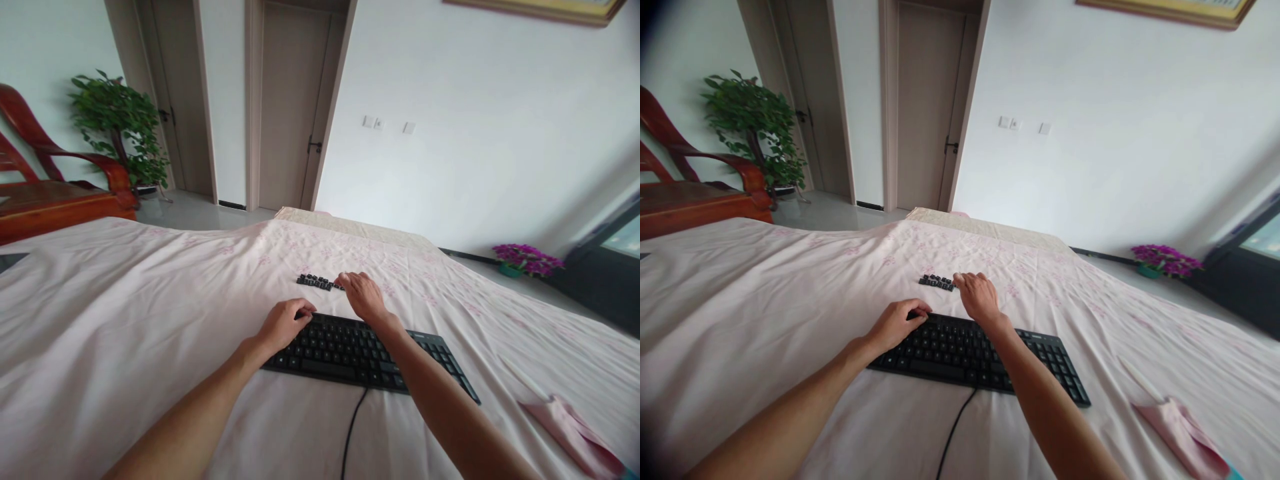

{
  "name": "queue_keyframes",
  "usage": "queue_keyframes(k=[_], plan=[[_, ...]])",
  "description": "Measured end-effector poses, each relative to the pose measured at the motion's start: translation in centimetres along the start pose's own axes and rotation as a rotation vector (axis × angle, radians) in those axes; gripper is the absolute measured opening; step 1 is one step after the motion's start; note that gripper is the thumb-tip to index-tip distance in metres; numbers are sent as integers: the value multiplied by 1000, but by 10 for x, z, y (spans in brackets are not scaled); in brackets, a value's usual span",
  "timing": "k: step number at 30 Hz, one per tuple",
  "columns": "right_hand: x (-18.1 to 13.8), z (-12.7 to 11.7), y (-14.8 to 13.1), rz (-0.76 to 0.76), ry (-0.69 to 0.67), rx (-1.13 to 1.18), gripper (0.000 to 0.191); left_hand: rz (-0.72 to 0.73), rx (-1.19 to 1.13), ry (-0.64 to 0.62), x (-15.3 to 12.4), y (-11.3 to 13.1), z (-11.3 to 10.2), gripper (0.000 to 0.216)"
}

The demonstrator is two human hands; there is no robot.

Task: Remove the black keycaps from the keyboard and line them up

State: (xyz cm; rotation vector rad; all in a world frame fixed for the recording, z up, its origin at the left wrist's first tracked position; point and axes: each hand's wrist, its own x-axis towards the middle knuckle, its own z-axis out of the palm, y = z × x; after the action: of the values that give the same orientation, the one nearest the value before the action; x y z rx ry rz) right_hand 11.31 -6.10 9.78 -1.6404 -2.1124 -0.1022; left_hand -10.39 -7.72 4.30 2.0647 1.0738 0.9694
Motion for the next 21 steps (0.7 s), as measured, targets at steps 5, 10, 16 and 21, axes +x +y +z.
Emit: queue_keyframes(k=[5,10,16,21], plan=[[-23,-12,-14,-3,3,192,39,9,59,-53,1,1,-2,20],[-32,3,-18,44,-24,558,27,22,168,-46,-2,5,1,22],[-33,6,-17,96,-99,702,19,63,220,-32,-4,11,4,22],[-37,4,-19,53,-152,759,20,58,244,-49,-5,13,2,19]])
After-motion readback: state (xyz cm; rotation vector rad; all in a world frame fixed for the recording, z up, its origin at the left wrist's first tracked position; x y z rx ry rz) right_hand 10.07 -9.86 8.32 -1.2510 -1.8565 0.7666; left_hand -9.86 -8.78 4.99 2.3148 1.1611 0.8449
